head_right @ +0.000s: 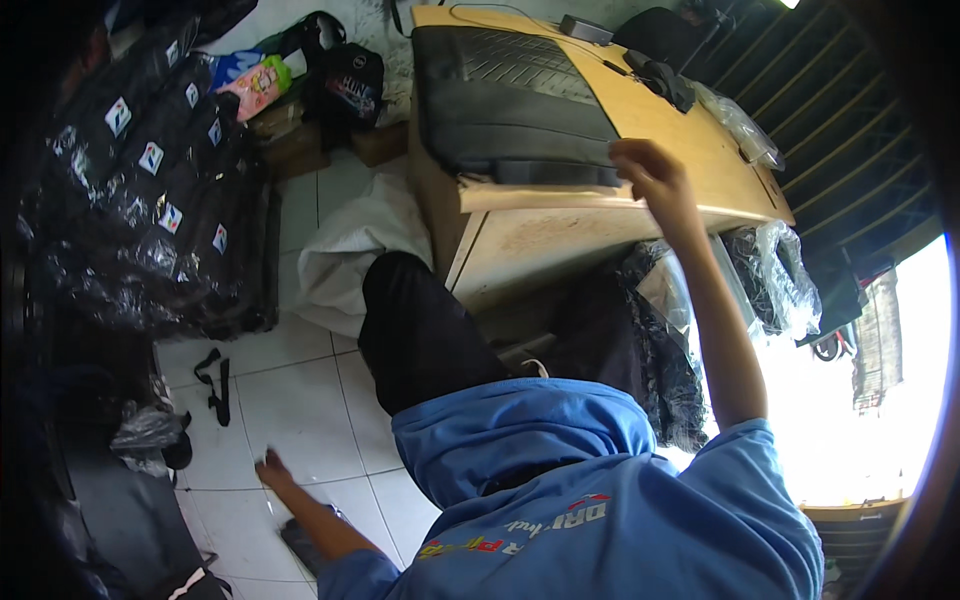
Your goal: The person places black padded sheets into clear plastic bags by hand and then attaches a strap with a buckle to another piece of equipment.
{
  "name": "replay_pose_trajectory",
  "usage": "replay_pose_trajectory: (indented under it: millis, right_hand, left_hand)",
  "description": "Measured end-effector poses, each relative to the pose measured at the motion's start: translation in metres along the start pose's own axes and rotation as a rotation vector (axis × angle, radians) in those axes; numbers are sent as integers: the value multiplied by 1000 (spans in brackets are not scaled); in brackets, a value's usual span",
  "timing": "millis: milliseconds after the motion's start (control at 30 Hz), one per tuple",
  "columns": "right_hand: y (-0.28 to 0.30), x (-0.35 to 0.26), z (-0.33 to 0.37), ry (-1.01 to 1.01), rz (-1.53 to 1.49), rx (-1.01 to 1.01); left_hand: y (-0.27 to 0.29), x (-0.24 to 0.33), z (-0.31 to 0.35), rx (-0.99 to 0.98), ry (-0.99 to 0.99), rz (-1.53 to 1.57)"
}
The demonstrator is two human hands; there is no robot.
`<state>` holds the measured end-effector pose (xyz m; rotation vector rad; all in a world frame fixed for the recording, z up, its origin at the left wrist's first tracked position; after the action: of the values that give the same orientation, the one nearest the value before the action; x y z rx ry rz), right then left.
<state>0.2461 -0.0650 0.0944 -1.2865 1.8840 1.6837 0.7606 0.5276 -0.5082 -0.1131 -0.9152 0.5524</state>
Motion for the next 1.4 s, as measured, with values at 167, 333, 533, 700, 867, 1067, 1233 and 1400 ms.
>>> replay_pose_trajectory:
  millis: [167,333,533,700,867,1067,1233,1400]
  right_hand:
    - [-32,-59,29,442,363,80]
    - [-51,-59,23,473,322,121]
    - [-50,-51,15,458,280,106]
    - [-47,-47,14,458,157,128]
    - [-34,-40,15,429,79,118]
    - [12,-30,10,455,-24,113]
    - [61,-5,17,504,-32,-13]
    - [141,4,27,491,46,-76]
  left_hand:
    - [-366,-42,365,-1073,7,-394]
    - [-461,-27,562,-1394,-128,-342]
    - [-486,-20,568,-1392,-325,-548]
    - [-499,-7,567,-1461,-307,-597]
    - [-494,13,596,-1419,-472,-600]
    - [-505,24,644,-1600,-613,-696]
    - [-505,34,709,-1695,-1182,-860]
    - [-529,33,751,-1640,-1437,-795]
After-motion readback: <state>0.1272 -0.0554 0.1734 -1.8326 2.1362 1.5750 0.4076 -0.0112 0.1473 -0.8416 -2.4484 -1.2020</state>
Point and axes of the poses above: each hand's wrist, its own z-axis away from the middle knuckle, its own y-axis out of the back of the hand, x = y × z, the point moved 10 cm from there along -z, towards the middle knuckle, and after that the axes turned 4 degrees about -y, right-handed, at the moved point
